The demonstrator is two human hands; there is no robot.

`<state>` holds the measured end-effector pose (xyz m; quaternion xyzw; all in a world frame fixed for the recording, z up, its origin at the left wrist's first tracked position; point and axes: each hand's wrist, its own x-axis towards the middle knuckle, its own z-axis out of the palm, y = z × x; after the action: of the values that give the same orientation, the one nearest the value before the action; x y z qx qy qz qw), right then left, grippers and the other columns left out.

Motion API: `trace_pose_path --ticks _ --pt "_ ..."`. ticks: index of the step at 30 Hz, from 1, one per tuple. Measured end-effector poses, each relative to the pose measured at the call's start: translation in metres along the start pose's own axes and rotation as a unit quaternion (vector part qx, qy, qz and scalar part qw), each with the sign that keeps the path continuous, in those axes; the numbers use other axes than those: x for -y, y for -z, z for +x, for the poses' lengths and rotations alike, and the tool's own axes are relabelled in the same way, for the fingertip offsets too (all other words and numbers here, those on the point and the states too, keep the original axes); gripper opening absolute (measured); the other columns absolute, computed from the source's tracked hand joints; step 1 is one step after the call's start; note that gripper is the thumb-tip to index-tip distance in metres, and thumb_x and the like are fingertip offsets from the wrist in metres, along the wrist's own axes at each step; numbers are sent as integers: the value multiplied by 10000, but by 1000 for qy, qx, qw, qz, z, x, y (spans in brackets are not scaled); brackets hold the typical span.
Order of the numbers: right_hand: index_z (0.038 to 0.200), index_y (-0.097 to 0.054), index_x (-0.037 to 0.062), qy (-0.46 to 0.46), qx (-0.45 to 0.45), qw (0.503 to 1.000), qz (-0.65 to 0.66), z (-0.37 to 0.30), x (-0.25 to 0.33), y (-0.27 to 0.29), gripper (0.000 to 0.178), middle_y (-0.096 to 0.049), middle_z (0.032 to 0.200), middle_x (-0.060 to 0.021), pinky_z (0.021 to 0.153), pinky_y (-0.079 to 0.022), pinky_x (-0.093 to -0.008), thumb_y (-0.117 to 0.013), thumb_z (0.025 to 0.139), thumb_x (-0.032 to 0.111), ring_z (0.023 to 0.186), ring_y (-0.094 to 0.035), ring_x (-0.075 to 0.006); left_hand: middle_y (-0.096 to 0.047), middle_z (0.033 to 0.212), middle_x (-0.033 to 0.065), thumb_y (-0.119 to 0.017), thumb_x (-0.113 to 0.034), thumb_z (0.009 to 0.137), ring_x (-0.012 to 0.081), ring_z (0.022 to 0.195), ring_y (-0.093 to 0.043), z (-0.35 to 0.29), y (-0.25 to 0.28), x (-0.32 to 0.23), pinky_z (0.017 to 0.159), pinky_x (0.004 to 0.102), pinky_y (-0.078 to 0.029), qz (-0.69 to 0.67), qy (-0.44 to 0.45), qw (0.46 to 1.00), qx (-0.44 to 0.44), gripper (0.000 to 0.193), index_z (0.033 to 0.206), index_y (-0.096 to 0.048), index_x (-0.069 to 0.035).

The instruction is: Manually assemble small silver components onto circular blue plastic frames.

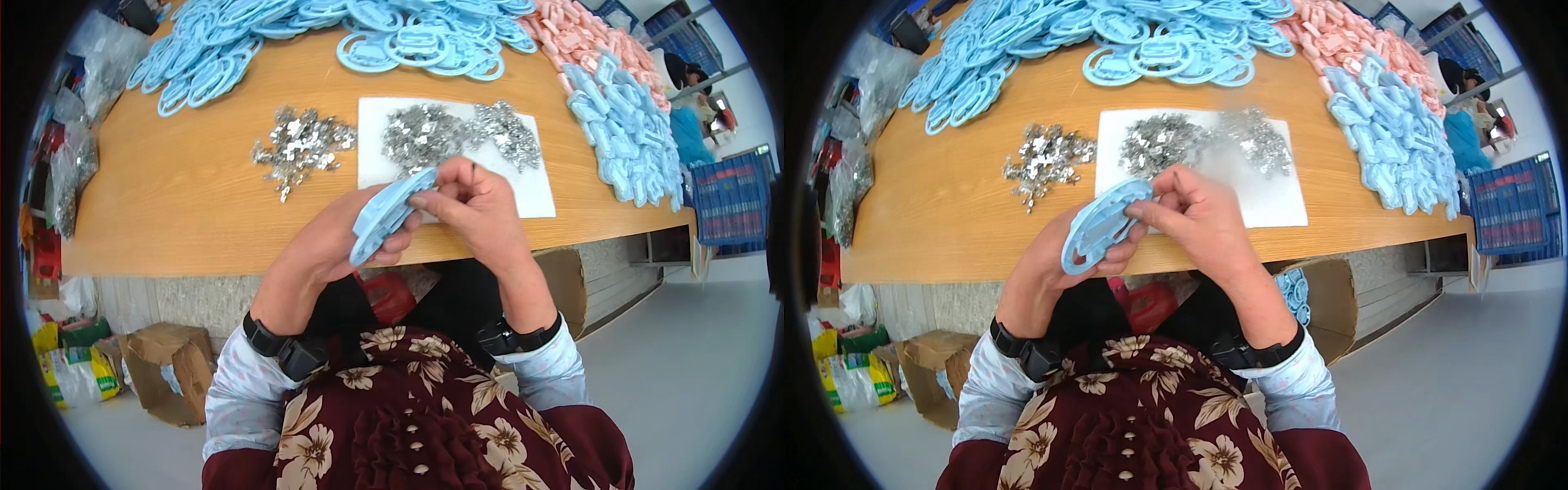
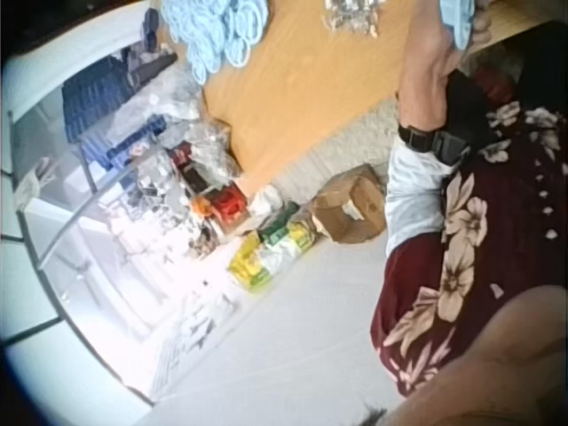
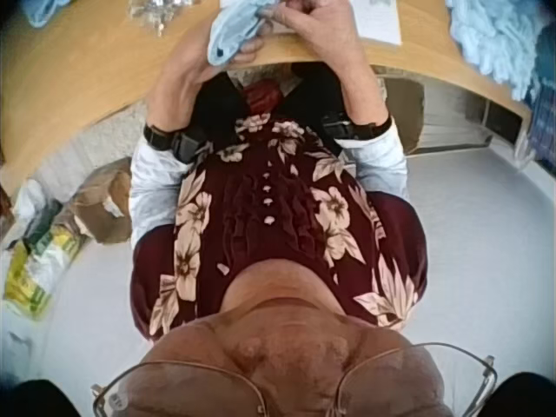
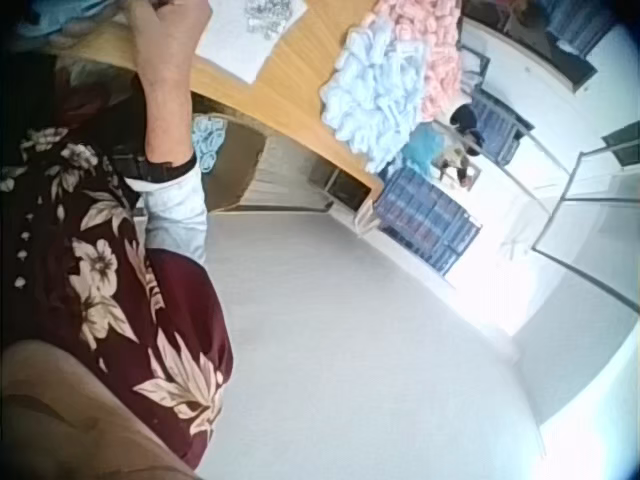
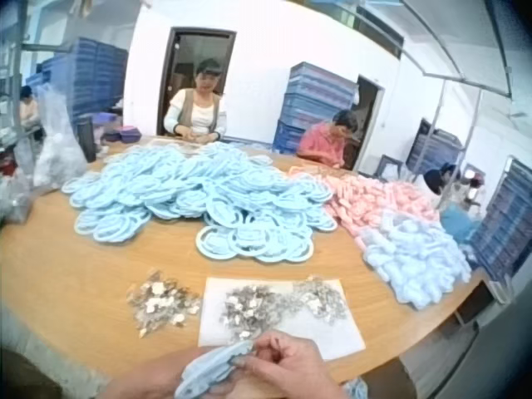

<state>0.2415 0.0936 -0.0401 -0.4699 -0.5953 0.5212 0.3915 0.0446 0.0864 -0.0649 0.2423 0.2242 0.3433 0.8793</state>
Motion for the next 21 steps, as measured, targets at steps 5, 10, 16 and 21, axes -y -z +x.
trace_pose_path --ticks 5,10,16,21 --pt "932 -688 57 13 13 995 -97 2 -10 10 142 -572 669 81 557 -402 -193 -787 833 81 618 -471 8 -559 851 13 -474 -260 1036 93 593 -477 2 10 -1 477 234 -346 -8 67 998 -16 273 1158 -580 -40" --pt "1171 -649 16 -79 92 978 171 -5 -17 38 274 -625 827 34 590 -438 -194 -673 961 191 671 -544 -39 -629 1026 45 -499 -155 1024 99 851 -593 1 -2 -3 700 244 -488 272 -106 949 -116 294 1265 -550 6" --pt "1171 -646 18 -154 120 961 197 -12 -1 37 270 -650 883 16 591 -453 -195 -649 975 203 696 -570 -42 -618 1169 73 -568 -54 976 121 1055 -587 4 -31 1 921 281 -485 468 -172 861 -99 365 1330 -503 5" --pt "1224 -605 7 -92 121 965 212 -6 -16 32 305 -667 957 -1 664 -485 -199 -654 962 155 754 -586 -44 -617 1169 71 -567 -108 990 122 1063 -575 7 -19 8 934 284 -471 363 -209 903 -92 366 1332 -502 2"
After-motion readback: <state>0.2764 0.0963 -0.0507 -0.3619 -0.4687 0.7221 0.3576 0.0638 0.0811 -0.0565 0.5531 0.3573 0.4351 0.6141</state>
